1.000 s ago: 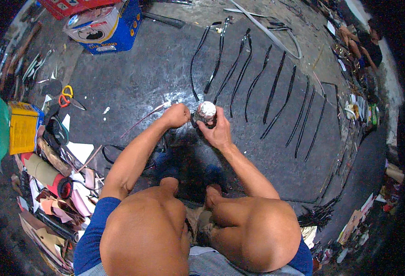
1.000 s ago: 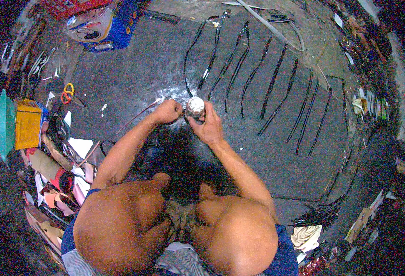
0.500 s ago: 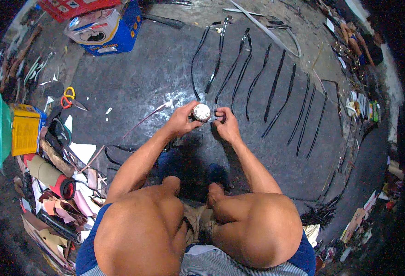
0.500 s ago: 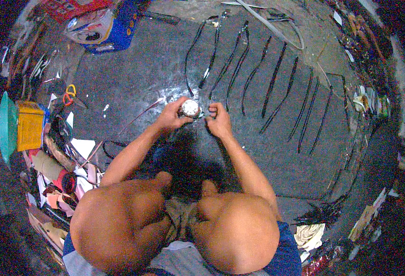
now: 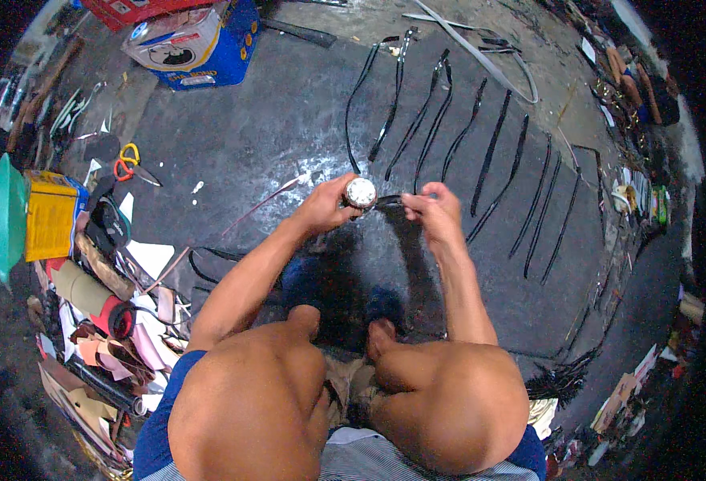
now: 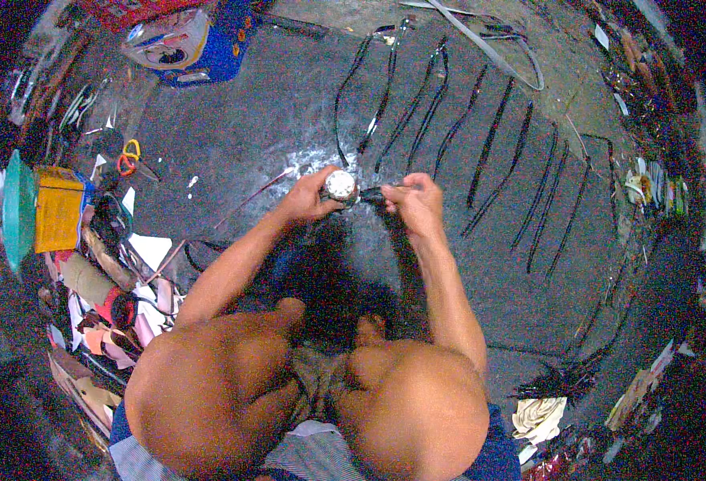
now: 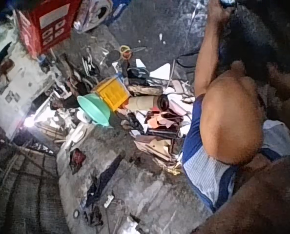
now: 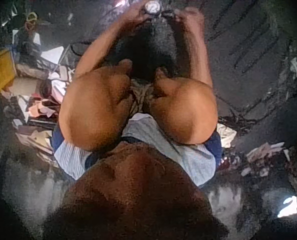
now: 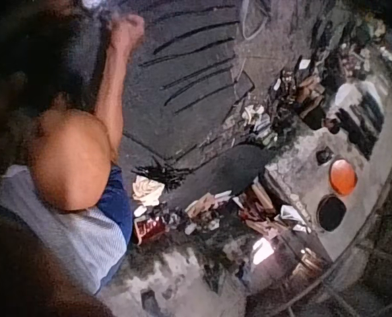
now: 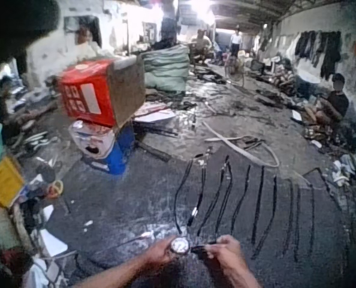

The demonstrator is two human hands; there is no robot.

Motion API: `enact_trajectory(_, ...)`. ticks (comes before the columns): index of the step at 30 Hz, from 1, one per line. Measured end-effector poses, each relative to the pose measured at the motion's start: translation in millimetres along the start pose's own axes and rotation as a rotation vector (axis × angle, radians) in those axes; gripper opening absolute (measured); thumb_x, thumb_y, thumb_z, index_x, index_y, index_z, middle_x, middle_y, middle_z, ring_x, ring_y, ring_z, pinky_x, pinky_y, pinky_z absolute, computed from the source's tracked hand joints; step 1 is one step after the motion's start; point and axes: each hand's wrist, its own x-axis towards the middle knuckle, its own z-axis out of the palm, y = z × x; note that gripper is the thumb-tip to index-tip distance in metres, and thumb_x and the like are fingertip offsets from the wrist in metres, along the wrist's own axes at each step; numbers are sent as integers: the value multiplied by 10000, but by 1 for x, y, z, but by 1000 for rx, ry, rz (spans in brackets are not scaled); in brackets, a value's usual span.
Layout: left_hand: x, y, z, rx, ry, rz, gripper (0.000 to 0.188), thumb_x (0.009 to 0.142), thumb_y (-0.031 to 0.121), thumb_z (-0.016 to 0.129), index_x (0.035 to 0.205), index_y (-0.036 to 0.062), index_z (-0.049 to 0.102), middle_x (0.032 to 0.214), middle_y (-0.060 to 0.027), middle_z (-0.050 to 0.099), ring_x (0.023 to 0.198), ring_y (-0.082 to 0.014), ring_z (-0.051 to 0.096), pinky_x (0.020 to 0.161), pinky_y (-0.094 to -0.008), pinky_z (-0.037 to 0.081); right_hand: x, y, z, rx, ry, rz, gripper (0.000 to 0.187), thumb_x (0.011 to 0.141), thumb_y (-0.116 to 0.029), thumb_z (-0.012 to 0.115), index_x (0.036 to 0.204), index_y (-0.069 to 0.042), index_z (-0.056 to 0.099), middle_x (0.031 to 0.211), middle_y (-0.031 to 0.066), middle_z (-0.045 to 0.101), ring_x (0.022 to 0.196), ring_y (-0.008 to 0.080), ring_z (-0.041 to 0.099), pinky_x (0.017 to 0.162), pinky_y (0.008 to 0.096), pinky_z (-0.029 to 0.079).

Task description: The person sits on the floor and repeatedly picks up black cable strips, rubs them against a small white cylindrical object, and places them on the floor. The person handles the cables one at a time in a repetitive manner.

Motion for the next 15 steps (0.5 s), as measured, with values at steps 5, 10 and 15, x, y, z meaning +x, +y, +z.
enact_trajectory(5,4,7,5,78,14,37,560,788,202,847,1243,37,565,1143,-192,669,1086,-385,662,906,-449,528,-71,-109,-51,208,-74,-358,290,851,28,749,990,-103,531,832,49,676,705,127,642,592,243,496)
enact_trajectory(10,-5,2,6,96,80,41,555,805,207,823,1274,70,561,1166,-182,668,1113,-391,648,920,-460,520,-129,-198,-83,471,-401,-627,447,956,-77,654,1363,39,511,1241,202,652,937,174,633,736,272,514)
enact_trajectory(15,-4,7,9,43,40,173,672,758,122,798,1362,40,513,1289,-192,592,1231,-396,570,1033,-451,471,-108,-276,-95,171,-188,-835,559,1042,-177,485,1519,85,359,1575,241,379,1430,330,420,1158,412,375)
